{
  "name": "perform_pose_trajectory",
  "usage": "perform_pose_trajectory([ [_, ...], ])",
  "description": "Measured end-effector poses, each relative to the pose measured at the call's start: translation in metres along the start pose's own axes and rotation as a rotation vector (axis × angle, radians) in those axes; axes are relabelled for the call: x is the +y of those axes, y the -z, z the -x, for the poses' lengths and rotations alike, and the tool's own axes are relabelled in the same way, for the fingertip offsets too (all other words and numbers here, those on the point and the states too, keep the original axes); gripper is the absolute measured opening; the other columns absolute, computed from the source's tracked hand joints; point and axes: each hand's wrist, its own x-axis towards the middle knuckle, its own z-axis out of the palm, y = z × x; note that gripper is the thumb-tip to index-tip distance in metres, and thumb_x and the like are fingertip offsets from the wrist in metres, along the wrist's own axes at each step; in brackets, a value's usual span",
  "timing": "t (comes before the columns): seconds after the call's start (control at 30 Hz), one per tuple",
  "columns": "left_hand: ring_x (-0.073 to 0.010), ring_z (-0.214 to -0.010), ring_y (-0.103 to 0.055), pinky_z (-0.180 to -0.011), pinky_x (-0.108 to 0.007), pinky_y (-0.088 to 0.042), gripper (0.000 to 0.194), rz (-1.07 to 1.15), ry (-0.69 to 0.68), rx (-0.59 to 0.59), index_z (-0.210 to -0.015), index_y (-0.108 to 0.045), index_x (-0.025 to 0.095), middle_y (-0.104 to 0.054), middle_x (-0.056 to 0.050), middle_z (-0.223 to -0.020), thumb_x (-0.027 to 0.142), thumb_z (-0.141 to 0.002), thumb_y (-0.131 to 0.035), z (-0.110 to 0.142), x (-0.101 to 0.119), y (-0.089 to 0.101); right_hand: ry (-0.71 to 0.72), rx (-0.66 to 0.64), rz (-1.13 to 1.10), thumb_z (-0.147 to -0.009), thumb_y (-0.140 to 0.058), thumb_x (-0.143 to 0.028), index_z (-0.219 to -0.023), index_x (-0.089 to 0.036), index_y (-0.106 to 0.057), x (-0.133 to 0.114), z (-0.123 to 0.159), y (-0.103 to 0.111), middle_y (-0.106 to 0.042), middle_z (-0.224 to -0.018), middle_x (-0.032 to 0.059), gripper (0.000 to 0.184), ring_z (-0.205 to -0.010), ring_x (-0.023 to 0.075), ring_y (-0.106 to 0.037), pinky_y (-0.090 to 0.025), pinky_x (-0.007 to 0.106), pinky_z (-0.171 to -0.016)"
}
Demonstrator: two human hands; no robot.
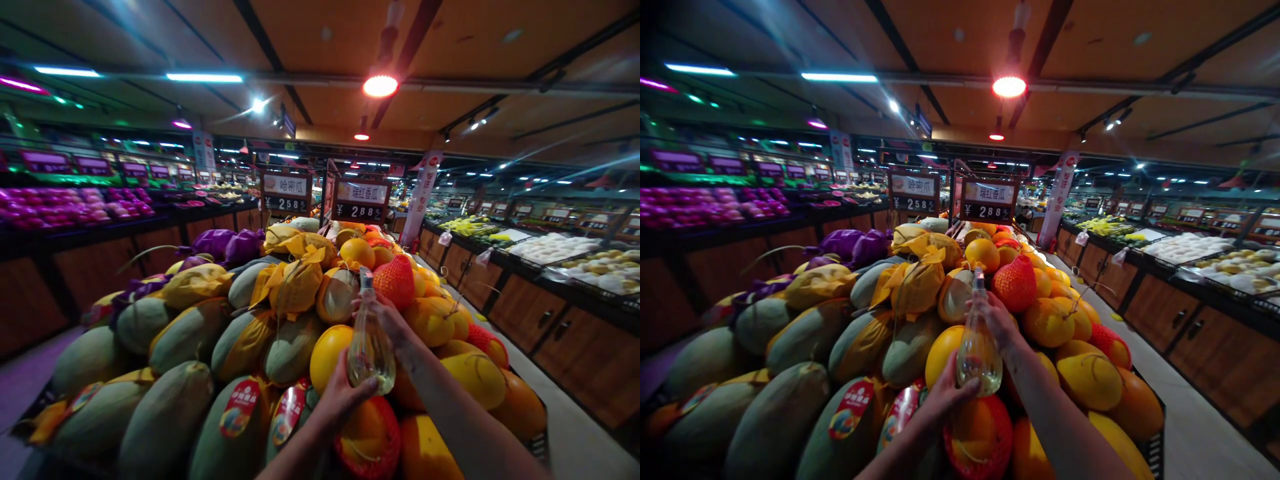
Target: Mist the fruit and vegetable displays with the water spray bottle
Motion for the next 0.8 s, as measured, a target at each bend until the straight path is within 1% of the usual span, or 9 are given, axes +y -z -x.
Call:
perform_pose_trajectory([
  [0.1, -0.0377, -0.132, -0.064, -0.116, -0.050, -0.047, 0.081, -0.104, -0.031, 0.171, -0.138, -0.054, 0.019, -0.070, -0.016, -0.138, 0.061, -0.077, -0.088, 0.010, 0.021, 0.019, -0.013, -0.193, 0.030, -0.071, -0.090, -0.058, -0.090, -0.023, -0.068, -0.008, -0.017, -0.047, -0.076, -0.087, 0.0020, 0.045, -0.075, 0.0203, -0.071, -0.056, 0.032, -0.068],
  [0.23, -0.0379, -0.122, -0.070, -0.106, -0.048, -0.053, 0.088, -0.174, -0.060, 0.390, -0.133, -0.058, 0.019, -0.074, -0.017, -0.130, 0.069, -0.068, -0.089, 0.010, 0.043, 0.045, -0.018, -0.315, 0.008, -0.076, -0.089, -0.055, -0.088, -0.021, -0.066, -0.013, -0.038, -0.099, -0.070, -0.080, -0.0008, 0.043, -0.073, 0.0166, -0.068, -0.056, 0.028, -0.069],
  [0.33, -0.0362, -0.120, -0.070, -0.096, -0.042, -0.055, 0.095, -0.180, -0.050, 0.489, -0.138, -0.054, 0.020, -0.075, -0.016, -0.128, 0.070, -0.066, -0.089, 0.004, 0.061, 0.059, -0.066, -0.342, -0.005, -0.081, -0.086, -0.051, -0.087, -0.021, -0.065, -0.015, -0.053, -0.124, -0.068, -0.078, -0.0022, 0.038, -0.069, 0.0153, -0.066, -0.054, 0.026, -0.065],
  [0.4, -0.0352, -0.118, -0.070, -0.091, -0.039, -0.055, 0.093, -0.211, -0.027, 0.494, -0.137, -0.055, 0.019, -0.075, -0.016, -0.128, 0.070, -0.067, -0.089, -0.001, 0.075, 0.062, -0.081, -0.310, -0.015, -0.085, -0.084, -0.046, -0.087, -0.021, -0.065, -0.019, -0.062, -0.130, -0.067, -0.077, -0.0022, 0.032, -0.068, 0.0156, -0.066, -0.054, 0.026, -0.063],
  [0.47, -0.0339, -0.118, -0.070, -0.088, -0.037, -0.053, 0.085, -0.256, -0.011, 0.446, -0.134, -0.057, 0.019, -0.075, -0.014, -0.128, 0.067, -0.071, -0.087, -0.007, 0.088, 0.059, -0.077, -0.255, -0.029, -0.089, -0.081, -0.042, -0.087, -0.020, -0.065, -0.024, -0.070, -0.126, -0.066, -0.077, -0.0016, 0.027, -0.066, 0.0155, -0.066, -0.054, 0.027, -0.063],
  [0.57, -0.0316, -0.113, -0.070, -0.086, -0.035, -0.049, 0.075, -0.338, -0.001, 0.334, -0.133, -0.059, 0.019, -0.076, -0.012, -0.125, 0.064, -0.078, -0.081, -0.023, 0.100, 0.048, -0.071, -0.136, -0.053, -0.091, -0.079, -0.042, -0.085, -0.020, -0.064, -0.035, -0.081, -0.104, -0.065, -0.075, -0.0010, 0.027, -0.062, 0.0151, -0.064, -0.053, 0.027, -0.060],
  [0.67, -0.0263, -0.100, -0.071, -0.081, -0.032, -0.046, 0.077, -0.386, 0.036, 0.235, -0.136, -0.058, 0.020, -0.077, -0.010, -0.117, 0.067, -0.079, -0.079, -0.049, 0.094, 0.034, -0.056, 0.031, -0.077, -0.093, -0.077, -0.044, -0.082, -0.020, -0.061, -0.045, -0.086, -0.066, -0.063, -0.070, -0.0011, 0.031, -0.057, 0.0137, -0.059, -0.050, 0.026, -0.056],
  [0.73, -0.0217, -0.089, -0.071, -0.076, -0.030, -0.045, 0.079, -0.386, 0.074, 0.166, -0.136, -0.058, 0.022, -0.078, -0.007, -0.111, 0.069, -0.077, -0.080, -0.068, 0.084, 0.023, -0.052, 0.154, -0.083, -0.094, -0.075, -0.047, -0.081, -0.020, -0.060, -0.049, -0.084, -0.036, -0.062, -0.066, -0.0005, 0.034, -0.055, 0.0135, -0.056, -0.049, 0.026, -0.053],
  [0.8, -0.0184, -0.079, -0.070, -0.072, -0.028, -0.045, 0.079, -0.373, 0.113, 0.096, -0.134, -0.060, 0.022, -0.078, -0.005, -0.105, 0.070, -0.076, -0.081, -0.087, 0.072, 0.011, -0.051, 0.270, -0.078, -0.096, -0.072, -0.051, -0.082, -0.020, -0.060, -0.052, -0.079, -0.006, -0.062, -0.065, 0.0004, 0.036, -0.054, 0.0144, -0.056, -0.049, 0.027, -0.051],
])
